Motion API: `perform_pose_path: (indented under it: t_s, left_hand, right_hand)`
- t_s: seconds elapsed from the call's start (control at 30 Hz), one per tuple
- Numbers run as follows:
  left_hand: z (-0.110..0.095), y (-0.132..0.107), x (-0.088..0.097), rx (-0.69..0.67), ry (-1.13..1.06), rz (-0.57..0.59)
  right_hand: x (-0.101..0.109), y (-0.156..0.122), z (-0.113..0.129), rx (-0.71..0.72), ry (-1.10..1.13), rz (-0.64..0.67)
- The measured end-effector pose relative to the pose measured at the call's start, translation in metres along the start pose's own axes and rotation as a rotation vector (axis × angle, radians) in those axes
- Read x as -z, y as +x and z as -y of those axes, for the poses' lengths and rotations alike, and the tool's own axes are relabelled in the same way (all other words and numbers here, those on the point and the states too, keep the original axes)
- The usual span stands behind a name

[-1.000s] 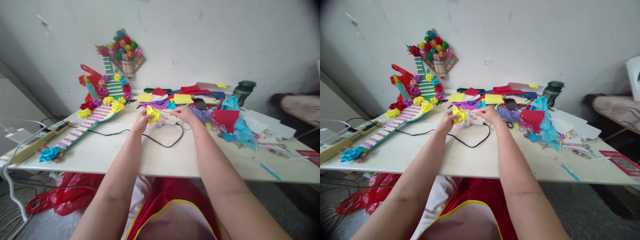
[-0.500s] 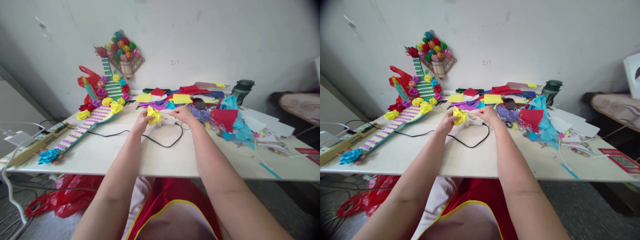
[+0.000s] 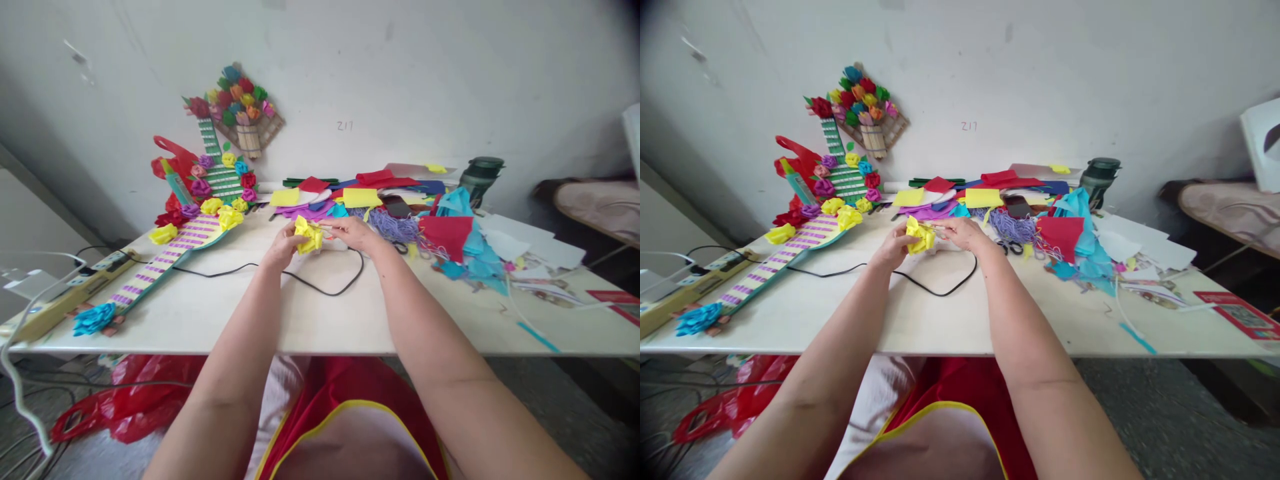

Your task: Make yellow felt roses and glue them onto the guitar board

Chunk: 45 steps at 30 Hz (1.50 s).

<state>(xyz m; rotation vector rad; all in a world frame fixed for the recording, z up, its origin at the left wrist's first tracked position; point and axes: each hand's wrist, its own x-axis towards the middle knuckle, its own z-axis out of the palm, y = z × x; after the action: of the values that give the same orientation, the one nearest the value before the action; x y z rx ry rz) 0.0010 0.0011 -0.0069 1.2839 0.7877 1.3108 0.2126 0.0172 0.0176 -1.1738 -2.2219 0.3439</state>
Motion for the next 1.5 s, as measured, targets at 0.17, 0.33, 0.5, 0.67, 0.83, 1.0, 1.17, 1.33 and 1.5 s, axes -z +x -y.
perform_pose_path:
  t_s: [0.17,0.33,0.5,0.67,0.83,1.0,1.17,1.33,1.5]
  left_hand:
    - [0.000,0.000,-0.001,0.021,-0.010,0.025]
    - [-0.002,-0.001,0.000,0.027,-0.015,0.039]
    - [-0.003,-0.001,-0.001,0.058,-0.097,-0.036]
    - [0.002,0.004,0.001,0.140,-0.117,-0.192]
    - [0.002,0.004,0.001,0.089,-0.054,-0.153]
    - [0.000,0.001,0.002,0.092,0.000,-0.116]
    - [0.000,0.001,0.002,0.095,0.008,-0.079]
    - [-0.002,0.003,0.002,0.130,-0.059,-0.116]
    - [0.002,0.010,0.009,0.164,-0.056,-0.196]
  right_hand:
    - [-0.001,0.001,0.000,0.017,0.018,0.013]
    - [-0.001,-0.001,0.003,0.027,0.017,-0.033]
    - [-0.005,0.001,0.003,0.061,0.017,-0.022]
    - [-0.010,0.004,0.002,0.084,-0.009,0.013]
    - [-0.012,0.004,0.003,0.126,0.000,0.025]
    - [-0.012,0.004,0.007,0.128,-0.006,0.045]
    - [-0.011,0.004,0.012,0.126,-0.024,0.045]
    - [-0.011,0.003,0.015,0.131,-0.037,0.039]
    - [-0.010,0.002,0.017,0.123,-0.063,0.050]
